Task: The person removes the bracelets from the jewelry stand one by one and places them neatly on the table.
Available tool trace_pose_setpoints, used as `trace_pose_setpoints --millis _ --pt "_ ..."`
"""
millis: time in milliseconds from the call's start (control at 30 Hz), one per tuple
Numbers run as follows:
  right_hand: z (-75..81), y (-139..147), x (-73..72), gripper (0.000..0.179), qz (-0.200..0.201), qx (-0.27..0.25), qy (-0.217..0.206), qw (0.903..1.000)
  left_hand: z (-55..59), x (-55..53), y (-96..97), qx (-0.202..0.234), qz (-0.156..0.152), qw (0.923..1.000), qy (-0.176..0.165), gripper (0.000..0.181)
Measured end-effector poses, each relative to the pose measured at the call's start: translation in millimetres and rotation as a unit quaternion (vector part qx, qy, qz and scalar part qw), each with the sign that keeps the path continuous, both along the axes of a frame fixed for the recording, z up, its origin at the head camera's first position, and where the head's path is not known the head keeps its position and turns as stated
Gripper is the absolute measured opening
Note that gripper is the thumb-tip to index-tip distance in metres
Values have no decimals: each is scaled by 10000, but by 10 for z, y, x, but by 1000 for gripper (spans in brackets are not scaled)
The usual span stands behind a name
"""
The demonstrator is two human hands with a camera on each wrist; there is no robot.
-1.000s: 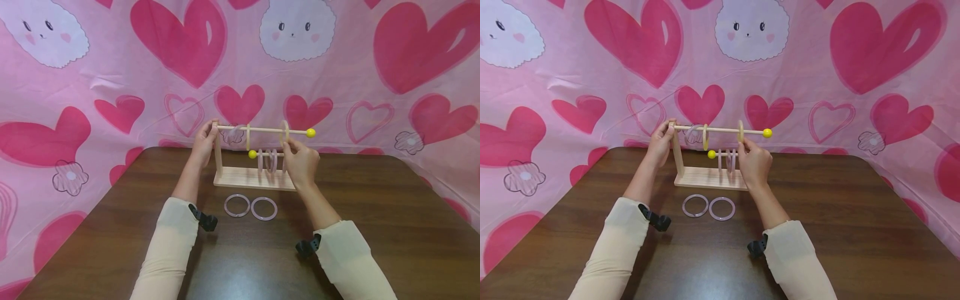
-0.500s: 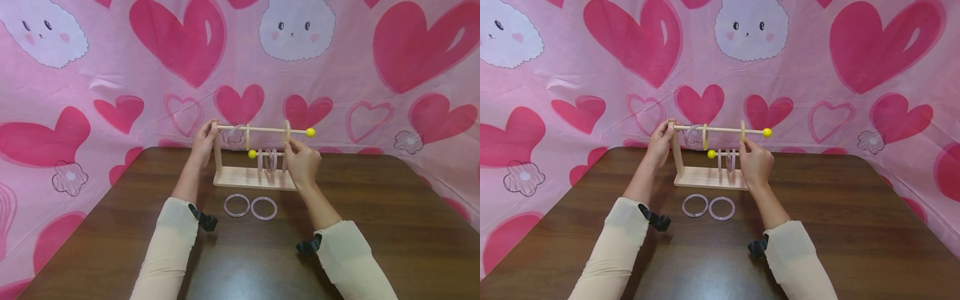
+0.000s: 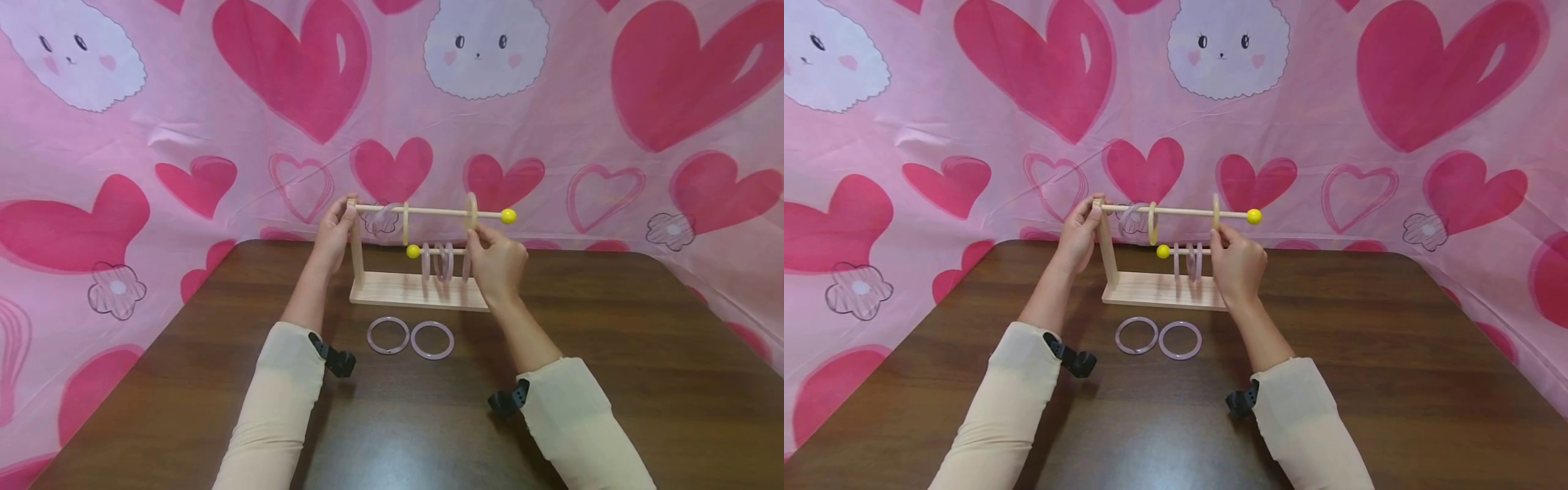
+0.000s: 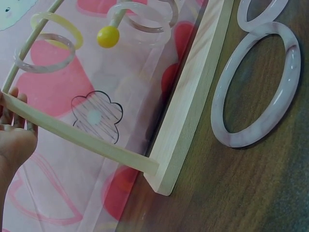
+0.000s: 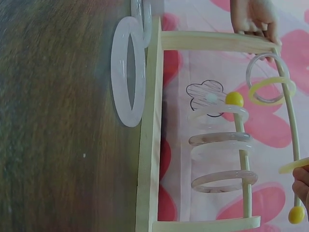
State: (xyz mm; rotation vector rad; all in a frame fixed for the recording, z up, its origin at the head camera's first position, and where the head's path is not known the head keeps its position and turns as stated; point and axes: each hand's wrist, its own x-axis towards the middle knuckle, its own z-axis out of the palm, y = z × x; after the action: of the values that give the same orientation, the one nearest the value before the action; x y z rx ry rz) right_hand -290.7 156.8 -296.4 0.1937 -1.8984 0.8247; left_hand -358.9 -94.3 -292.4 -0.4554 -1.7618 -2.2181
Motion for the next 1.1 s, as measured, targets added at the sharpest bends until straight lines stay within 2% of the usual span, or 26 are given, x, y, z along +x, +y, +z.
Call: trace_pose_setpoints --millis 800,1100 --pt "-85 92 -4 14 -193 -42 106 9997 -11 0 -6 16 -1 10000 -16 33" --pt "-42 171 -1 15 -276 -374 93 9989 -3 10 -5 -87 26 10000 -30 35"
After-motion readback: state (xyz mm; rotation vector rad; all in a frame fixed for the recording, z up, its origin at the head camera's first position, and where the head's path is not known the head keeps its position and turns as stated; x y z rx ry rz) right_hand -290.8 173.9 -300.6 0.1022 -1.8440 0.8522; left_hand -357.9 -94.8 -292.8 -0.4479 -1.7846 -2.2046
